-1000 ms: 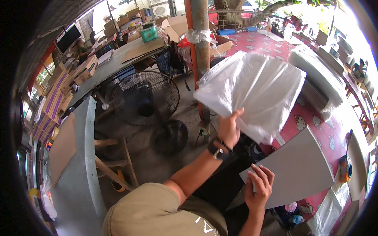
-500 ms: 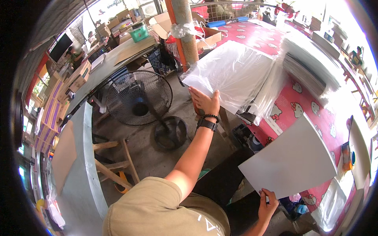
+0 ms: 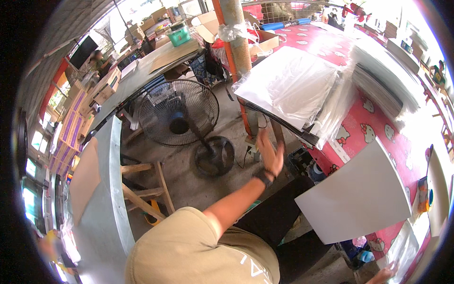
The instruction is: The person places several rectangular panels into individual plastic bags, one at a time, and stacks the bagged panels on a table.
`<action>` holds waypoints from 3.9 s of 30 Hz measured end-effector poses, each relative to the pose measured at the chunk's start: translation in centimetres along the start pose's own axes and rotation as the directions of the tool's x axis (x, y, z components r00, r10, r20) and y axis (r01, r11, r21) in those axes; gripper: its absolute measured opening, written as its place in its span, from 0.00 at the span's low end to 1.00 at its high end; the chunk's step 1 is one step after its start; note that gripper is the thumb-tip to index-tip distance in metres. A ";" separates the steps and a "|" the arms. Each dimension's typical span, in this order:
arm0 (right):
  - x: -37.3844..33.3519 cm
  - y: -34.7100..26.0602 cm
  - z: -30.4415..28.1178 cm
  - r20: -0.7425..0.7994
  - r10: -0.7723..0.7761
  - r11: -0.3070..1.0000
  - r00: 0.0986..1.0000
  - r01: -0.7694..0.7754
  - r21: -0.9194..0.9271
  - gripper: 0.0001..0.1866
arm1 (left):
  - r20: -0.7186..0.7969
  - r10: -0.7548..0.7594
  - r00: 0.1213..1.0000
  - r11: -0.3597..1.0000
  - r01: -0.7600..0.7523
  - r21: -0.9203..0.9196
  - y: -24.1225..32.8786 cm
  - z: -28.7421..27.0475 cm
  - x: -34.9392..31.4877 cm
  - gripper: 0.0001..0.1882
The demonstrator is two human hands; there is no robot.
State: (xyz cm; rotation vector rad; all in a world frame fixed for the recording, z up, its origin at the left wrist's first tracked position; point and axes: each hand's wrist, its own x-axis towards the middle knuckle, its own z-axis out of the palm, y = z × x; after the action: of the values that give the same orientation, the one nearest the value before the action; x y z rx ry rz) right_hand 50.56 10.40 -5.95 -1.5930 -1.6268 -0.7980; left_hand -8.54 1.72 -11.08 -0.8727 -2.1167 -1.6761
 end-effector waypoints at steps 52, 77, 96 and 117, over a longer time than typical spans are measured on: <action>-0.6 -21.3 -11.0 0.909 -0.113 0.059 0.402 -0.910 0.410 0.18 | 0.964 0.221 -0.149 0.478 0.878 0.026 18.4 -1.3 -12.2 0.10; -3.3 -25.1 -10.5 0.590 0.085 0.558 0.803 -0.529 0.639 0.06 | 0.957 0.263 -0.122 0.189 0.979 0.073 19.0 -2.3 -10.3 0.14; -1.6 -20.8 -11.8 0.516 -0.221 -0.962 0.828 -0.271 0.023 0.10 | 0.955 0.204 -0.216 0.870 0.487 -0.075 10.7 0.1 -7.0 0.20; -2.7 -24.2 -14.5 0.065 -0.933 -0.297 0.355 -0.856 0.423 0.12 | 0.955 0.143 0.262 -0.551 0.822 -0.143 16.3 -3.4 -1.9 0.18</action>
State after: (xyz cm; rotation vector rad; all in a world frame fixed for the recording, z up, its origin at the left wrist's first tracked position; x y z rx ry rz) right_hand 27.41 -4.29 1.10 0.1467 -1.7804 2.1278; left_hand 2.65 0.10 1.33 -0.2187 -0.2109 -4.7140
